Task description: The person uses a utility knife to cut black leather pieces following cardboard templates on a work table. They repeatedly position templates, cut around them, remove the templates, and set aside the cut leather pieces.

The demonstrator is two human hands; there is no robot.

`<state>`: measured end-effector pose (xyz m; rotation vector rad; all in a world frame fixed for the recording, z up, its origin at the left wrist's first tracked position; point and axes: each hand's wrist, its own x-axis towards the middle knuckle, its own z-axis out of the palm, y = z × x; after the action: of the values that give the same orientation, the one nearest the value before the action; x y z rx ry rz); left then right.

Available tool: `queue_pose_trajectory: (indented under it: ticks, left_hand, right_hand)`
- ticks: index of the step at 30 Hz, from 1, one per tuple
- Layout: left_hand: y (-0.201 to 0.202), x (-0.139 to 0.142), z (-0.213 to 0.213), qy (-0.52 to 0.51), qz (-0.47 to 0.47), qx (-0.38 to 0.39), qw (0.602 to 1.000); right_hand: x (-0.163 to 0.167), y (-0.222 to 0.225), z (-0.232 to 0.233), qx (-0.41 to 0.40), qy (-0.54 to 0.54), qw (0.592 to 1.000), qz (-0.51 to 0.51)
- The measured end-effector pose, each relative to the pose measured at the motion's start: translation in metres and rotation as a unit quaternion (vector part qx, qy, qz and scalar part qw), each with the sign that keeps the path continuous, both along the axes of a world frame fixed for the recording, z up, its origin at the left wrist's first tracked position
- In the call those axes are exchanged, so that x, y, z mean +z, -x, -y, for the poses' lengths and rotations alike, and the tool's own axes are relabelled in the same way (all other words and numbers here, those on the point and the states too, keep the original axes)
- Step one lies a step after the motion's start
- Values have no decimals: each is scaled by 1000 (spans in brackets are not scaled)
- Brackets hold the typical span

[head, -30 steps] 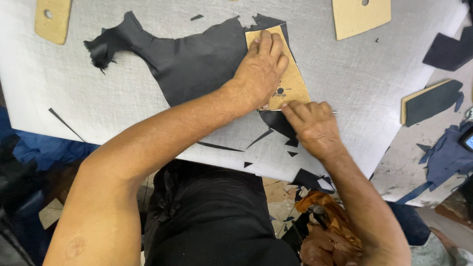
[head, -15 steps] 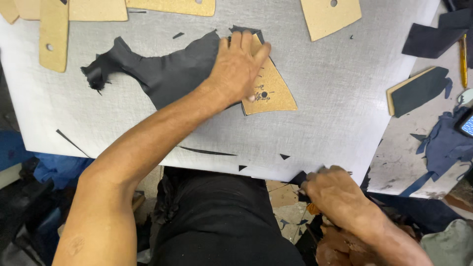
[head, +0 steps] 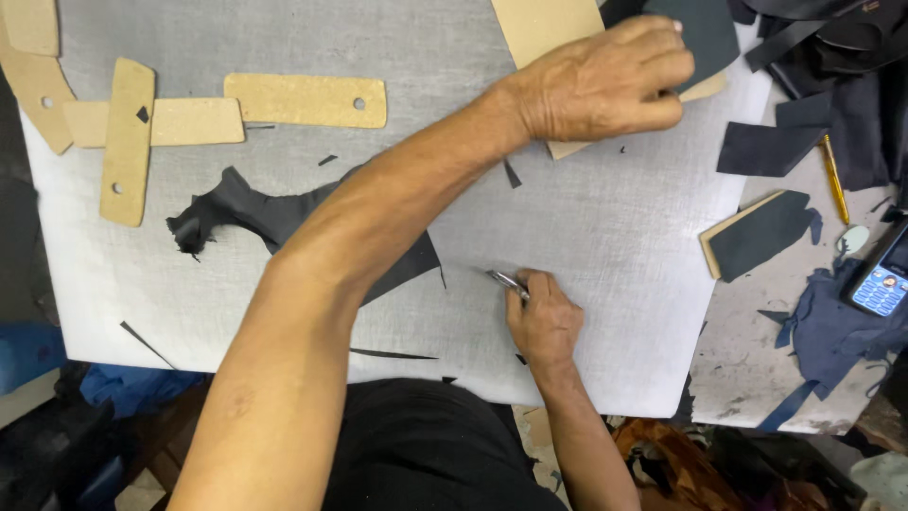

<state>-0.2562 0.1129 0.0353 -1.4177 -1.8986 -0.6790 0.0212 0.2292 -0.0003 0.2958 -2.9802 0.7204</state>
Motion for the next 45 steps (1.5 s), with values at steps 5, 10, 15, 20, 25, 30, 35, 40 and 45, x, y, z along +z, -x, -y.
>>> queue_pose_trajectory:
  ticks: [5,10,15,20,25,30,35,40,45]
  left_hand:
    - [9,-57,-15,175,11,11,984]
    - [-9,-75,-17,94,68,82,990]
    - [-128,-64,-13,-9,186,114,976]
    - [-296,-70,16,34,268,11,963]
    - [-335,-70,75,135,389,113,904]
    - [-344,-54,206,285,529,331,727]
    - [-364,-55,294,138,471,458,741]
    - [-375,-59,309,60,447,455,768]
    - [-383,-67,320,-63,448,423,785]
  right_hand:
    - [-14,4,-13,67,51,994,-73]
    - [-39,-6,-22,4,131,988,-79]
    - [-27,4,-57,-285,496,819,44]
    - [-4,10,-103,-297,595,733,144]
    - [1,-14,-122,-347,502,778,152]
    - [21,-34,-126,-377,345,839,190]
    - [52,-38,-98,-378,441,805,120]
    - [49,-31,0,-427,469,769,78]
    - [37,-44,99,-398,520,737,169]
